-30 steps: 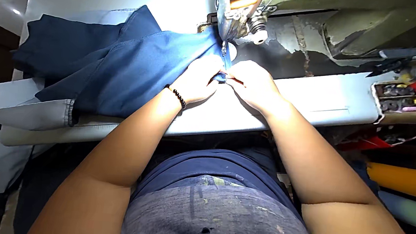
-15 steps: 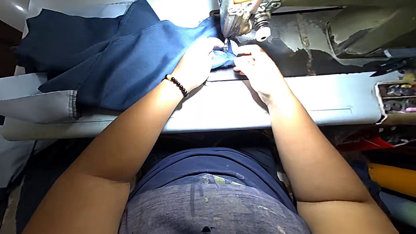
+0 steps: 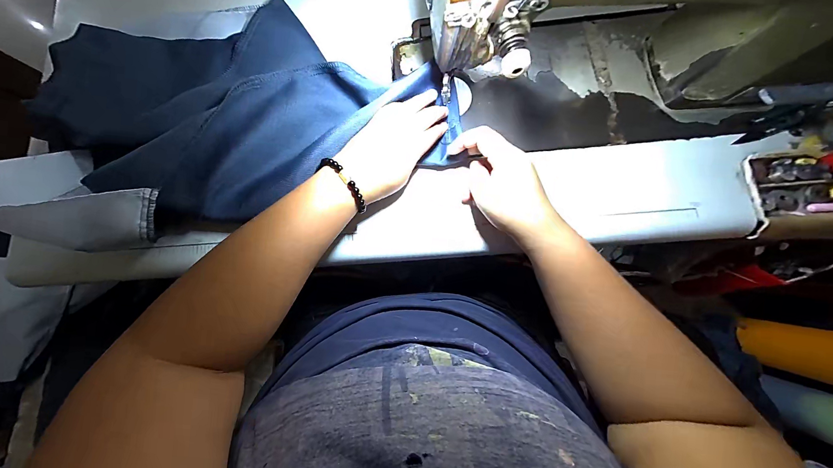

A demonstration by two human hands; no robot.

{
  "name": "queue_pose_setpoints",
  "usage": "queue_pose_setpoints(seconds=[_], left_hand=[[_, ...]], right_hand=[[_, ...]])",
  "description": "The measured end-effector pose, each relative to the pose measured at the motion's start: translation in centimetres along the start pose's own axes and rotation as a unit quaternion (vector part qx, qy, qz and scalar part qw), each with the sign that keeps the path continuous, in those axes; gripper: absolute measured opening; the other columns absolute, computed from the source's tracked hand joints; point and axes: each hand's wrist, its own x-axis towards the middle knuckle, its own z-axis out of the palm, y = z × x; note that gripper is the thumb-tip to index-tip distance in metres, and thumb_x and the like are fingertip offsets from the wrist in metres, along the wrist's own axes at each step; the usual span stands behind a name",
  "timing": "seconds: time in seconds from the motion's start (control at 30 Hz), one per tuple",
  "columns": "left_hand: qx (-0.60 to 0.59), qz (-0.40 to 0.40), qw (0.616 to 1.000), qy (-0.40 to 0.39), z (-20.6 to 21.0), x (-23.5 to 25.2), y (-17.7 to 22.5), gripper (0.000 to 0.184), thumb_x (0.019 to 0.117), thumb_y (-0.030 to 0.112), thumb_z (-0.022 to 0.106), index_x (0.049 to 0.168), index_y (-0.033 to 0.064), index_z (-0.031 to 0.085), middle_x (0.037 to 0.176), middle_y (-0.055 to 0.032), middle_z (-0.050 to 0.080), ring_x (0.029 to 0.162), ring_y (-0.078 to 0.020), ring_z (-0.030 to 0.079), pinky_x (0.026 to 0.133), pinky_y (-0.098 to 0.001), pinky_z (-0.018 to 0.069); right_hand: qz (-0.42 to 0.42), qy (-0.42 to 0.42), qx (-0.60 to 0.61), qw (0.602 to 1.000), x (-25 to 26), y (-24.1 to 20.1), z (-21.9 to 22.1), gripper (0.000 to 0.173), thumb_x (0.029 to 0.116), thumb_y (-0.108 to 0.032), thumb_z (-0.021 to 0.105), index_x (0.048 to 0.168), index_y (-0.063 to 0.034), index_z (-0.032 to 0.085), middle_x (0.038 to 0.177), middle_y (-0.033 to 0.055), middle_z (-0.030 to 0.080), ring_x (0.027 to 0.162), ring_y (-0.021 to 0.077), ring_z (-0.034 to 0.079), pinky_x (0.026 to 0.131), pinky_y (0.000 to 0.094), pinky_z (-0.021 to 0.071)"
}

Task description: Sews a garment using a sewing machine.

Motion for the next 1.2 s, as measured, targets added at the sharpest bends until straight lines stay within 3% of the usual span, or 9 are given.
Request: queue_pose_setpoints(seconds=[0.03,0.1,0.23,0.27,0.37,0.47,0.53,0.67,1.2], left_hand=[[-0.014,0.006,1.000,-0.009,0.0,0.0,-0.3,0.047,0.0937,0.003,0.045,0.138,-0.0018,0.061,0.150,-0.0193,0.054,0.147,-0.0383,0.041,0.118,-0.0541,0.0337],[-0.035,0.001,0.999,-0.029,-0.4,0.1,-0.3,0.054,0.0921,0.021,0.048,0.140,-0.0022,0.059,0.150,-0.0216,0.053,0.145,-0.0378,0.044,0.118,-0.0537,0.0330],[0.003,-0.003,1.000,0.019,0.0,0.7,0.0,0.071,0.0923,0.062,0.053,0.127,0.0009,0.066,0.132,-0.0239,0.063,0.125,-0.0414,0.059,0.107,-0.0543,0.0436],[0.019,-0.012,0.999,0.025,0.1,1.1,0.1,0.066,0.0939,0.059,0.056,0.125,0.0014,0.066,0.125,-0.0237,0.065,0.118,-0.0427,0.061,0.100,-0.0542,0.0473],[0.068,-0.035,0.996,0.052,0.1,2.6,0.8,0.026,0.0949,0.017,0.065,0.114,-0.0012,0.068,0.105,-0.0243,0.067,0.101,-0.0448,0.066,0.081,-0.0531,0.0527],[0.076,-0.016,0.995,0.070,0.4,2.8,1.0,0.012,0.0937,0.002,0.060,0.101,-0.0026,0.069,0.104,-0.0243,0.069,0.111,-0.0432,0.065,0.095,-0.0533,0.0496],[0.038,-0.020,0.997,0.071,0.6,1.8,1.0,0.018,0.0929,0.006,0.058,0.103,-0.0026,0.070,0.115,-0.0234,0.069,0.122,-0.0412,0.062,0.105,-0.0536,0.0443],[-0.081,-0.060,0.994,0.048,1.2,-0.8,0.5,0.047,0.0936,0.020,0.049,0.134,0.0003,0.064,0.146,-0.0181,0.057,0.142,-0.0351,0.047,0.118,-0.0530,0.0331],[-0.077,-0.104,0.991,0.038,1.1,1.1,-0.8,0.052,0.0903,0.027,0.052,0.135,0.0019,0.062,0.145,-0.0202,0.056,0.140,-0.0381,0.048,0.109,-0.0598,0.0372]], right_hand=[[-0.055,0.006,-0.100,0.993,0.5,0.5,-0.2,0.031,0.0909,0.006,0.053,0.115,-0.0025,0.070,0.109,0.0127,0.067,0.092,0.0187,0.067,0.080,0.0336,0.0562],[-0.125,0.011,-0.194,0.973,1.4,1.7,-0.1,0.026,0.0901,0.004,0.056,0.108,-0.0030,0.073,0.117,0.0197,0.063,0.109,0.0339,0.063,0.093,0.0451,0.0531],[-0.192,0.073,-0.187,0.961,1.7,2.6,0.4,0.022,0.0933,0.002,0.057,0.102,-0.0002,0.078,0.111,0.0184,0.071,0.106,0.0329,0.064,0.096,0.0380,0.0496],[-0.207,0.084,-0.180,0.958,1.6,2.7,0.5,0.022,0.0945,0.000,0.057,0.103,0.0000,0.078,0.111,0.0178,0.072,0.107,0.0315,0.065,0.098,0.0363,0.0495],[-0.249,0.123,-0.152,0.949,1.6,3.3,0.4,0.019,0.0957,-0.001,0.060,0.102,0.0001,0.078,0.106,0.0177,0.074,0.109,0.0293,0.068,0.101,0.0351,0.0496],[-0.265,0.131,-0.147,0.944,1.5,3.5,0.4,0.016,0.0951,-0.001,0.063,0.100,0.0005,0.078,0.105,0.0180,0.074,0.108,0.0289,0.069,0.102,0.0349,0.0507],[-0.250,0.099,-0.171,0.948,1.3,3.4,0.3,0.018,0.0953,-0.001,0.062,0.102,0.0006,0.078,0.107,0.0189,0.074,0.109,0.0305,0.070,0.102,0.0364,0.0518],[-0.211,0.016,-0.212,0.954,1.5,3.1,-0.4,0.020,0.0955,-0.003,0.059,0.101,-0.0006,0.078,0.106,0.0182,0.074,0.106,0.0318,0.070,0.097,0.0389,0.0534],[-0.194,-0.033,-0.231,0.953,4.3,2.6,-1.4,0.018,0.0955,-0.002,0.058,0.099,0.0017,0.076,0.103,0.0193,0.073,0.104,0.0341,0.069,0.095,0.0439,0.0534]])
